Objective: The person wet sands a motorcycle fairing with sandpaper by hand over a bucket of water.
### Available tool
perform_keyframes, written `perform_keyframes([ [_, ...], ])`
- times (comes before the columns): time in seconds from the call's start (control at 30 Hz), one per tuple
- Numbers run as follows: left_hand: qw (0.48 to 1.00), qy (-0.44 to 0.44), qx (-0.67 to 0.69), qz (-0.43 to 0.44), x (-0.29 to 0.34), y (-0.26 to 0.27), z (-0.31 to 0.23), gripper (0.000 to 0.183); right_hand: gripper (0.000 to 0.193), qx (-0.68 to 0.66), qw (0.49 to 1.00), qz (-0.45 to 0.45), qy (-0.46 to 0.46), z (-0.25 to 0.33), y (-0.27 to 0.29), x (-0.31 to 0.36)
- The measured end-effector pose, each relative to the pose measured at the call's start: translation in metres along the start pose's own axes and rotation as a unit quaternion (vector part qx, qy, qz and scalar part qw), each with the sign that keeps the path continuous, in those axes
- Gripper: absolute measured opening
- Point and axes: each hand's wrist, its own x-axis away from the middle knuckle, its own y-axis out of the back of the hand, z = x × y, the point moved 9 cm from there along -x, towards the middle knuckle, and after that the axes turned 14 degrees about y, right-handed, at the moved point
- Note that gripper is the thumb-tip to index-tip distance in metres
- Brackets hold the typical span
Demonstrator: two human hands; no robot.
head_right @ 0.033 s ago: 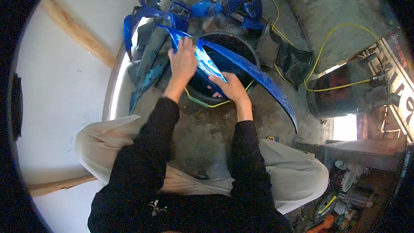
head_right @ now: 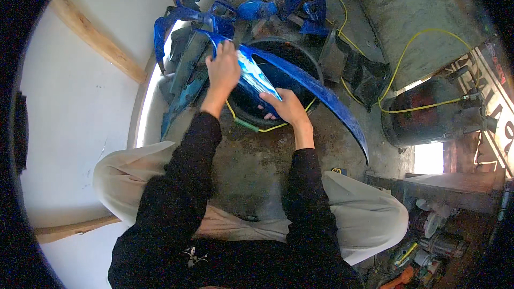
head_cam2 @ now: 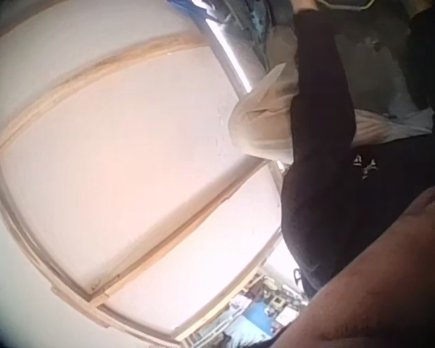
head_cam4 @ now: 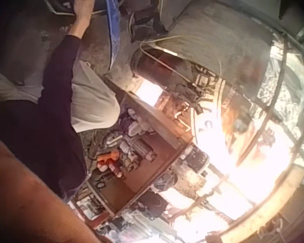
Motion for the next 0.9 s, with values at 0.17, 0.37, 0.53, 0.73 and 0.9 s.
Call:
perform_keyframes([
  [0.17, 0.999, 0.024, -0.048, 0.002, -0.001, -0.006, 0.005, 0.034, 0.045, -0.001, 1.000, -0.003, 0.000, 0.003, 0.001, -0.004],
  [0.37, 1.000, 0.002, -0.002, -0.017, 0.010, 0.004, -0.005, 0.034, 0.045, -0.024, 1.000, -0.013, -0.009, -0.009, -0.002, -0.003],
  [0.53, 0.999, 0.029, -0.042, 0.019, -0.012, -0.005, 0.012, 0.036, 0.045, -0.014, 1.000, -0.001, -0.001, -0.003, -0.009, -0.010],
  [0.73, 0.997, -0.006, 0.045, 0.068, 0.038, 0.007, -0.037, 0.043, 0.044, -0.020, 1.000, -0.015, 0.003, -0.011, 0.005, -0.004],
  [0.9, 0.997, 0.038, 0.006, 0.067, -0.031, -0.014, 0.014, 0.042, 0.043, -0.012, 1.000, -0.003, 0.008, -0.002, -0.011, -0.012],
])
